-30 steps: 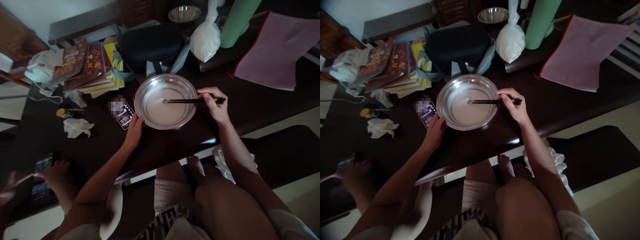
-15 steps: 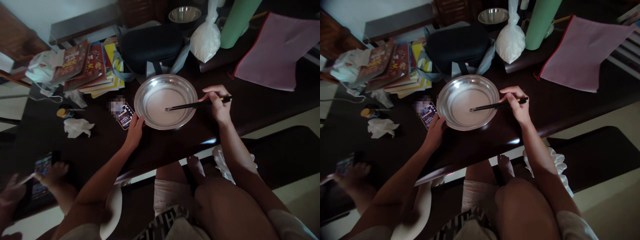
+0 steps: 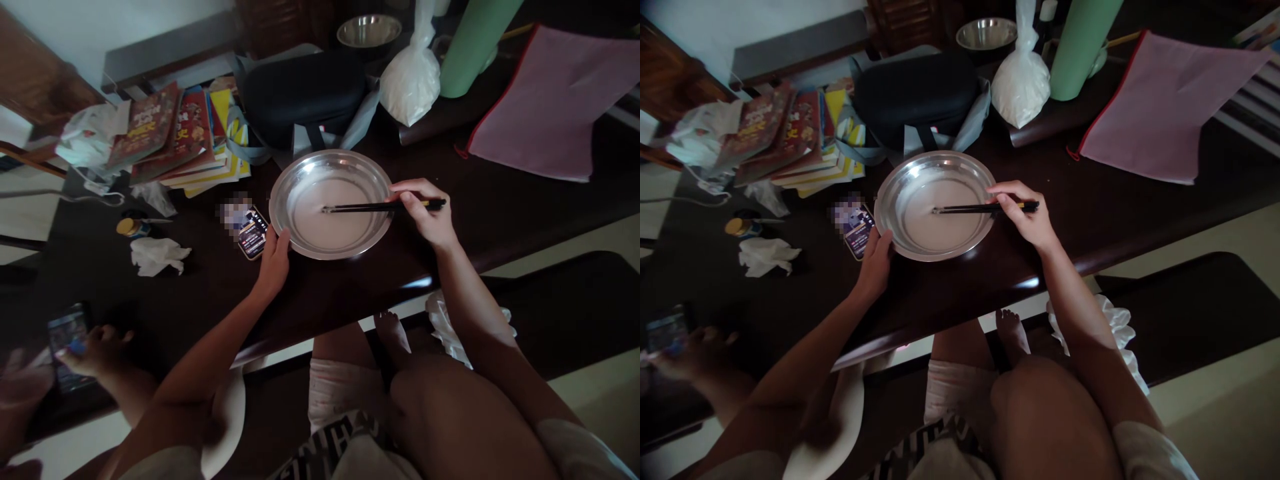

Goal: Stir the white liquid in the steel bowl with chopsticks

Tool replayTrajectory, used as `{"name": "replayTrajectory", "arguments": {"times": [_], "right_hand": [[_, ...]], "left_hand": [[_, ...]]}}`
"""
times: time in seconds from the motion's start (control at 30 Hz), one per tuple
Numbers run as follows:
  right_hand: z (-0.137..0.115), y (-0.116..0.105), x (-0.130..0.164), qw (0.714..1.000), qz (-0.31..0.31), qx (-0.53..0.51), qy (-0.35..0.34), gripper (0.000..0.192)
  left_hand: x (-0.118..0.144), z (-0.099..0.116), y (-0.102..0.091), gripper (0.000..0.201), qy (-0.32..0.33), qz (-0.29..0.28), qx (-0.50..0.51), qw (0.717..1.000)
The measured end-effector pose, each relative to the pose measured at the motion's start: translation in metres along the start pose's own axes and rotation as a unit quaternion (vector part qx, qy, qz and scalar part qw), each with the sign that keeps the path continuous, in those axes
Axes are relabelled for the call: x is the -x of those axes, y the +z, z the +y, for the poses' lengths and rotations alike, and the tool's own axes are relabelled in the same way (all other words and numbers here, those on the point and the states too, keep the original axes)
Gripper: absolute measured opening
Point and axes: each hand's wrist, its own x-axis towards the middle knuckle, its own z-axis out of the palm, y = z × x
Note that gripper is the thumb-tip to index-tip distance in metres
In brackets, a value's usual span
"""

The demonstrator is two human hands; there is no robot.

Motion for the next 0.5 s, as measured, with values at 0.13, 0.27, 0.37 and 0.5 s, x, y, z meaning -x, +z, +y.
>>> {"name": "replayTrajectory", "arguments": {"times": [0.13,0.27,0.37,0.5], "right_hand": [[0.001,-0.001,0.000,0.998,0.070,0.000,0.001,0.028],[0.001,0.000,0.000,0.999,0.019,-0.022,0.019,0.029],[0.001,0.000,-0.001,1.000,0.000,0.003,0.005,0.028],[0.001,-0.001,-0.001,0.998,0.064,-0.017,0.003,0.027]], "left_hand": [[-0.001,-0.001,0.000,0.042,0.015,-0.008,-0.012,1.000],[-0.002,0.002,-0.001,0.045,0.035,-0.020,-0.028,0.999],[-0.003,0.008,-0.001,0.048,0.038,-0.021,-0.050,0.998],[-0.005,0.012,-0.003,0.056,0.049,-0.032,-0.080,0.995]]}}
